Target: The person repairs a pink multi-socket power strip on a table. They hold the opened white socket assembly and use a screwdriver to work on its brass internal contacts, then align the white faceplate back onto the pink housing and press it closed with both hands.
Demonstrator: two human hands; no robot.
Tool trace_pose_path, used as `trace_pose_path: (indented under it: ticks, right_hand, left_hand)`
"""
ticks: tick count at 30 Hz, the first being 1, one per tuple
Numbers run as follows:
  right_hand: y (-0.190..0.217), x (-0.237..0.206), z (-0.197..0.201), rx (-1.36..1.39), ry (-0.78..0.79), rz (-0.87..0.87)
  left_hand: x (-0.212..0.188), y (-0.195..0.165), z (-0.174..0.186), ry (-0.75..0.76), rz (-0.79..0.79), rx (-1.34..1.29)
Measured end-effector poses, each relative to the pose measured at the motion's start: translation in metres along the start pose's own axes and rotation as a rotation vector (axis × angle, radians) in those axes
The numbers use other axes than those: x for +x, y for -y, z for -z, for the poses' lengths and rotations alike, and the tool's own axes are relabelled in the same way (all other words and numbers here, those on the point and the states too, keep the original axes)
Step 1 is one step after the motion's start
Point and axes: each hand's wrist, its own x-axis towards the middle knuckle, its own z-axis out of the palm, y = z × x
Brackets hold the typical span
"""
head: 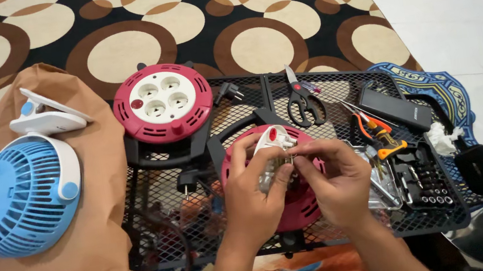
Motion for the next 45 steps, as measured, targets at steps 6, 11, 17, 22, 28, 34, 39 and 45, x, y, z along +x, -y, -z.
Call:
trace_pose_path:
  ticks: [6, 11, 17, 22, 28, 34, 39, 45]
  right_hand:
    - [0.000, -0.002, -0.002, 0.037, 0.006, -0.016]
    - [-0.002, -0.003, -0.002, 0.054, 0.000, -0.025]
    - [-0.002, -0.002, -0.002, -0.018, 0.054, 0.053]
    - [-0.001, -0.001, -0.003, -0.005, 0.073, 0.046]
    - [0.002, 0.001, -0.001, -0.075, 0.046, 0.058]
    - [0.008, 0.008, -0.001, -0.216, 0.081, 0.080]
    - [0.011, 0.010, 0.001, -0.367, 0.121, 0.028]
    - [0.007, 0.008, 0.003, -0.241, 0.082, 0.032]
  left_hand:
    - [0.000, 0.000, 0.001, -0.015, -0.037, -0.008]
    - [0.000, -0.001, 0.002, -0.039, -0.109, 0.049]
    - [-0.001, 0.000, -0.001, -0.060, -0.102, 0.035]
    - [0.000, 0.000, 0.000, -0.062, -0.154, 0.066]
    - [0.000, -0.002, -0.003, -0.071, -0.124, 0.081]
    - [0.000, -0.002, -0.003, -0.063, -0.124, 0.062]
    - [0.001, -0.001, -0.003, -0.054, -0.112, 0.043]
    - [0.004, 0.002, 0.001, -0.041, -0.083, -0.046]
